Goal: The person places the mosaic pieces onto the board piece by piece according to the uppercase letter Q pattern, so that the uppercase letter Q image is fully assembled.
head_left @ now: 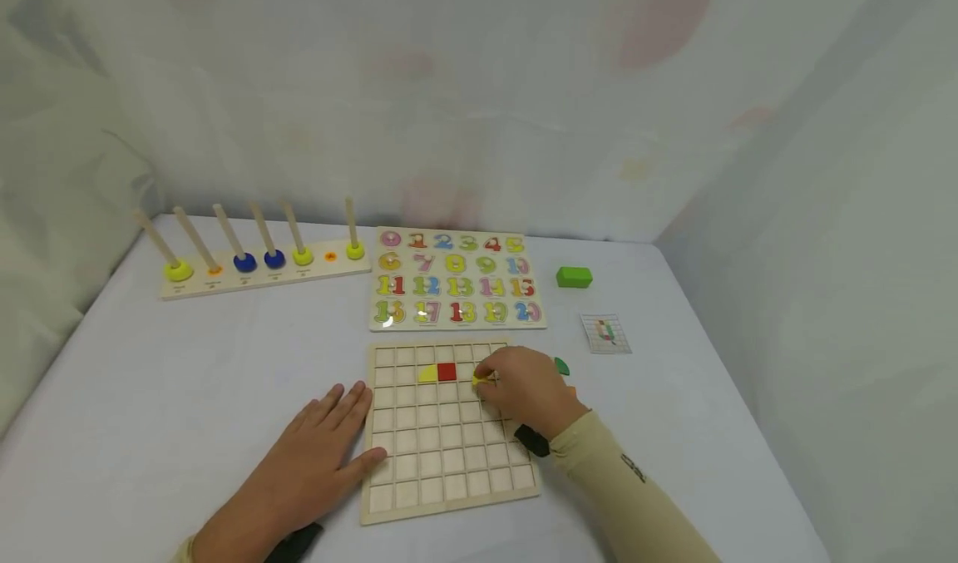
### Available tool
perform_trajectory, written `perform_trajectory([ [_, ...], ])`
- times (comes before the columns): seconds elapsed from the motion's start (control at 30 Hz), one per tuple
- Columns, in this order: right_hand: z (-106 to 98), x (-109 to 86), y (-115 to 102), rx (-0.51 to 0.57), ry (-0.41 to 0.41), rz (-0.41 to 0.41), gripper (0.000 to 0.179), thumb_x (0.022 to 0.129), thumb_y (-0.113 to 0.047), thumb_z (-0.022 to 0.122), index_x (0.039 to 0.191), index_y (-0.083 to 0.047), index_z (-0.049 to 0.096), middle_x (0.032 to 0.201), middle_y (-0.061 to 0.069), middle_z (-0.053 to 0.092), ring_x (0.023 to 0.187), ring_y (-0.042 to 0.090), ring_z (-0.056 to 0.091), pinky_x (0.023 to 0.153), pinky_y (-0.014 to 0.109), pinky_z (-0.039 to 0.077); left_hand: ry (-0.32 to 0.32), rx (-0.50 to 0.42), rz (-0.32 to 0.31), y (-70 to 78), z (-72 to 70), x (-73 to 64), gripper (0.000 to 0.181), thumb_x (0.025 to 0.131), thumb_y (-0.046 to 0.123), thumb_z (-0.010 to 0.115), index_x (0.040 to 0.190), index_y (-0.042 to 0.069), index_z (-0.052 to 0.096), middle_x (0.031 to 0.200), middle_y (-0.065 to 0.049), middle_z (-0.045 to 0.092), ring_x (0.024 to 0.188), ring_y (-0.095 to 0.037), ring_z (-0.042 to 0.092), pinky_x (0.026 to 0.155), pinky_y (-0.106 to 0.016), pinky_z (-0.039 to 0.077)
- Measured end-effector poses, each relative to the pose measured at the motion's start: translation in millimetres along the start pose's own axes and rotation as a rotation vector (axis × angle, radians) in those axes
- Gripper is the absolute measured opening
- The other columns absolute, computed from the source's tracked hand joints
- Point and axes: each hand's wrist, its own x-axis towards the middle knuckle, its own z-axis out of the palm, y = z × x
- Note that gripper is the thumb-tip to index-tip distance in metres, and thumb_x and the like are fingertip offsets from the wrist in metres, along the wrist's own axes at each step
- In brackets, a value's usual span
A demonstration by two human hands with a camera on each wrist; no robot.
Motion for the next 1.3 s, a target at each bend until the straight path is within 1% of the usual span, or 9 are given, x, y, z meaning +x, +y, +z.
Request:
perform_trajectory([
  [0.3,1.8,14.5,-0.8,-0.092,-0.005,-0.07,0.004,0.094,-0.022,0.086,0.097,-0.02,0.087,0.104,-0.008,0.078,0.1,0.014,0.071,0.078,0.03,0.06,0.017,0.008,0.059,8.8,-2.3,6.0,0.089,0.106,0.067,0.05,0.166,0.003,0.036,0.172,-0.014,0.032,0.158,-0.043,0.024,0.124,-0.066,0.023],
  [0.37,-1.8,14.2,-0.6,-0.083,-0.035,-0.098,0.009,0.096,-0.022,0.084,0.104,-0.02,0.087,0.108,-0.007,0.077,0.104,0.016,0.071,0.082,0.032,0.061,0.004,0.013,0.045,9.5,-3.0,6.2,0.09,0.105,0.067,0.052,0.166,0.003,0.036,0.172,-0.014,0.031,0.158,-0.044,0.024,0.124,-0.066,0.023],
  [0.47,-9.6,10.5,-0.7,-0.046,-0.065,-0.084,0.019,0.103,-0.023,0.076,0.12,-0.018,0.083,0.122,-0.003,0.075,0.117,0.02,0.068,0.092,0.038,0.06,-0.016,0.023,0.018,8.5,-2.9,5.4,0.092,0.104,0.068,0.053,0.166,0.003,0.036,0.173,-0.014,0.031,0.158,-0.044,0.023,0.124,-0.066,0.022],
  [0.6,-24.8,-5.4,6.0,0.013,0.009,0.01,0.028,0.107,-0.024,0.069,0.132,-0.017,0.078,0.129,0.0,0.072,0.125,0.023,0.065,0.099,0.044,0.057,-0.021,0.03,0.009,5.9,-1.9,4.4,0.092,0.104,0.068,0.053,0.166,0.002,0.036,0.173,-0.015,0.03,0.158,-0.045,0.022,0.123,-0.067,0.022],
  [0.73,-40.8,-28.6,26.7,0.068,0.138,0.096,0.026,0.105,-0.016,0.07,0.129,-0.015,0.079,0.125,-0.002,0.073,0.114,0.022,0.066,0.089,0.042,0.059,-0.01,0.028,0.014,4.3,-1.8,4.5,0.091,0.105,0.068,0.053,0.165,0.001,0.036,0.172,-0.016,0.031,0.158,-0.046,0.024,0.123,-0.067,0.023],
  [0.8,-46.0,-40.2,39.8,0.076,0.169,0.137,0.025,0.104,-0.014,0.07,0.128,-0.014,0.079,0.124,-0.002,0.073,0.105,0.02,0.066,0.082,0.039,0.059,-0.012,0.026,0.012,3.9,-2.5,4.5,0.091,0.105,0.067,0.053,0.165,0.001,0.036,0.172,-0.016,0.032,0.157,-0.046,0.024,0.123,-0.067,0.023],
  [0.93,-48.1,-58.8,61.0,0.058,0.143,0.219,0.024,0.104,-0.013,0.071,0.126,-0.012,0.079,0.121,-0.001,0.074,0.092,0.02,0.065,0.074,0.037,0.057,-0.017,0.03,0.009,2.7,-3.2,4.4,0.092,0.104,0.066,0.055,0.165,0.0,0.036,0.171,-0.017,0.033,0.157,-0.046,0.025,0.123,-0.067,0.023],
  [1.17,-28.6,-78.8,77.2,-0.005,0.021,0.398,0.022,0.098,-0.034,0.081,0.112,-0.017,0.084,0.111,-0.001,0.076,0.083,0.015,0.062,0.068,0.035,0.056,-0.021,0.03,0.002,0.5,-0.2,3.2,0.093,0.104,0.069,0.054,0.165,0.001,0.037,0.171,-0.017,0.032,0.157,-0.046,0.025,0.122,-0.068,0.022],
  [1.3,-15.8,-81.6,76.2,-0.036,0.05,0.429,0.021,0.095,-0.039,0.084,0.1,-0.018,0.083,0.092,-0.006,0.073,0.069,0.011,0.057,0.056,0.029,0.049,-0.009,0.02,0.003,-0.1,1.0,2.3,0.093,0.104,0.069,0.054,0.165,0.001,0.037,0.171,-0.017,0.033,0.157,-0.046,0.025,0.122,-0.068,0.023],
])
